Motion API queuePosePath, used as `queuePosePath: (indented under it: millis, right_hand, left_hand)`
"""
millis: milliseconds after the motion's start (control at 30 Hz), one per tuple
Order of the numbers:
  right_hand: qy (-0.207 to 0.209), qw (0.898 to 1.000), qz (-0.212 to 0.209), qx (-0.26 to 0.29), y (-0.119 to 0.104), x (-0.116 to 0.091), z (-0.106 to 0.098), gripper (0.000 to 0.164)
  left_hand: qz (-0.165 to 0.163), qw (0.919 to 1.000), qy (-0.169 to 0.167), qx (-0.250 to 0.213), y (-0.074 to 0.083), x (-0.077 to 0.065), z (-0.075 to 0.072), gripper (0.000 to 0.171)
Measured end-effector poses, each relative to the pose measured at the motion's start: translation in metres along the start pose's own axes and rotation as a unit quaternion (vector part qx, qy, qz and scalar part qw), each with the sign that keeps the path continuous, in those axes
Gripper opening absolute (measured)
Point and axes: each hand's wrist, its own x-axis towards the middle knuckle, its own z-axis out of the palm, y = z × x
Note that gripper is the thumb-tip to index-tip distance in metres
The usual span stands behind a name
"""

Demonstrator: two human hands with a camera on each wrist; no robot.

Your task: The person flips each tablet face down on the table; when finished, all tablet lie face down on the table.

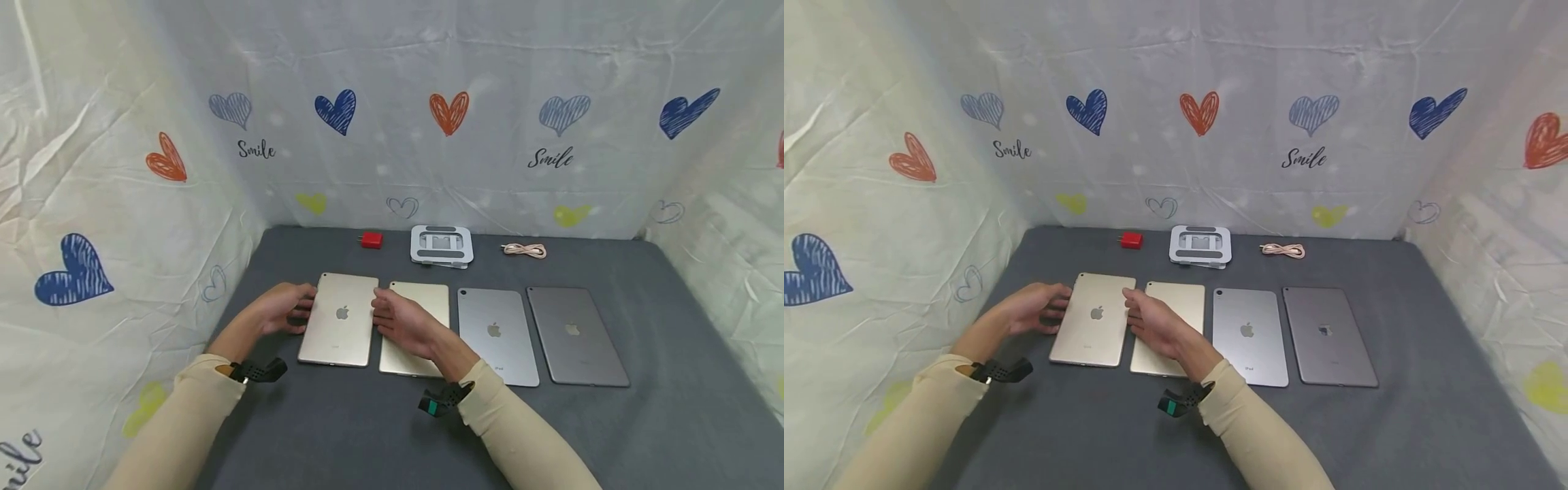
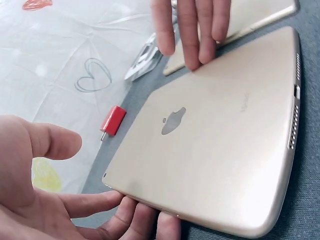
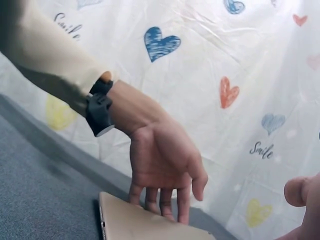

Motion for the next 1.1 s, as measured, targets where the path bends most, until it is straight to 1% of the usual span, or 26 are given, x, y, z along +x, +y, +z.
queuePosePath:
  millis: [100,200,300,367,433,533,600,633,667,700,733,767,833,900,967,1033,1067,1100]
  right_hand:
    - [0.001,1.0,0.0,0.005,0.0,-0.002,-0.001,0.08]
    - [0.002,1.0,-0.001,0.01,-0.001,-0.003,-0.001,0.08]
    - [-0.004,1.0,-0.005,0.013,-0.002,-0.004,-0.001,0.08]
    - [-0.013,1.0,-0.011,0.006,-0.003,-0.01,-0.003,0.077]
    - [-0.026,0.999,-0.019,-0.016,-0.006,-0.021,-0.01,0.073]
    - [-0.025,0.995,-0.047,-0.085,-0.013,-0.048,-0.031,0.067]
    - [-0.003,0.985,-0.08,-0.15,-0.021,-0.073,-0.053,0.064]
    - [0.016,0.977,-0.103,-0.186,-0.026,-0.088,-0.064,0.061]
    - [0.039,0.965,-0.125,-0.226,-0.032,-0.103,-0.076,0.059]
    - [0.065,0.951,-0.147,-0.263,-0.039,-0.119,-0.087,0.057]
    - [0.09,0.933,-0.173,-0.302,-0.047,-0.135,-0.099,0.054]
    - [0.115,0.913,-0.196,-0.339,-0.055,-0.151,-0.111,0.052]
    - [0.168,0.867,-0.24,-0.404,-0.073,-0.181,-0.132,0.048]
    - [0.22,0.822,-0.27,-0.45,-0.09,-0.209,-0.151,0.047]
    - [0.269,0.77,-0.288,-0.502,-0.105,-0.232,-0.168,0.051]
    - [0.32,0.713,-0.289,-0.552,-0.118,-0.249,-0.181,0.055]
    - [0.341,0.683,-0.288,-0.578,-0.124,-0.256,-0.188,0.057]
    - [0.359,0.65,-0.29,-0.603,-0.129,-0.261,-0.194,0.061]
  left_hand:
    - [0.01,0.9988,0.005,0.048,-0.001,0.0,0.005,0.061]
    - [0.029,0.9941,0.009,0.105,-0.001,0.0,0.009,0.065]
    - [0.055,0.9846,0.024,0.164,0.0,-0.003,0.011,0.062]
    - [0.07,0.9764,0.04,0.2,0.0,-0.005,0.012,0.058]
    - [0.084,0.9668,0.059,0.234,-0.001,-0.008,0.012,0.055]
    - [0.103,0.9537,0.085,0.269,-0.004,-0.016,0.008,0.053]
    - [0.123,0.9456,0.096,0.285,-0.002,-0.027,0.0,0.053]
    - [0.137,0.9413,0.104,0.291,0.0,-0.034,-0.006,0.052]
    - [0.153,0.9358,0.112,0.297,0.003,-0.042,-0.013,0.052]
    - [0.172,0.9297,0.122,0.302,0.007,-0.051,-0.02,0.051]
    - [0.193,0.922,0.136,0.307,0.012,-0.061,-0.028,0.051]
    - [0.213,0.9132,0.154,0.312,0.018,-0.071,-0.036,0.051]
    - [0.255,0.8893,0.2,0.323,0.03,-0.092,-0.049,0.049]
    - [0.291,0.8622,0.251,0.33,0.043,-0.112,-0.06,0.048]
    - [0.322,0.8307,0.307,0.335,0.056,-0.128,-0.07,0.046]
    - [0.351,0.7967,0.359,0.336,0.068,-0.141,-0.077,0.045]
    - [0.363,0.78,0.382,0.338,0.073,-0.146,-0.08,0.045]
    - [0.373,0.7635,0.402,0.341,0.077,-0.149,-0.082,0.046]
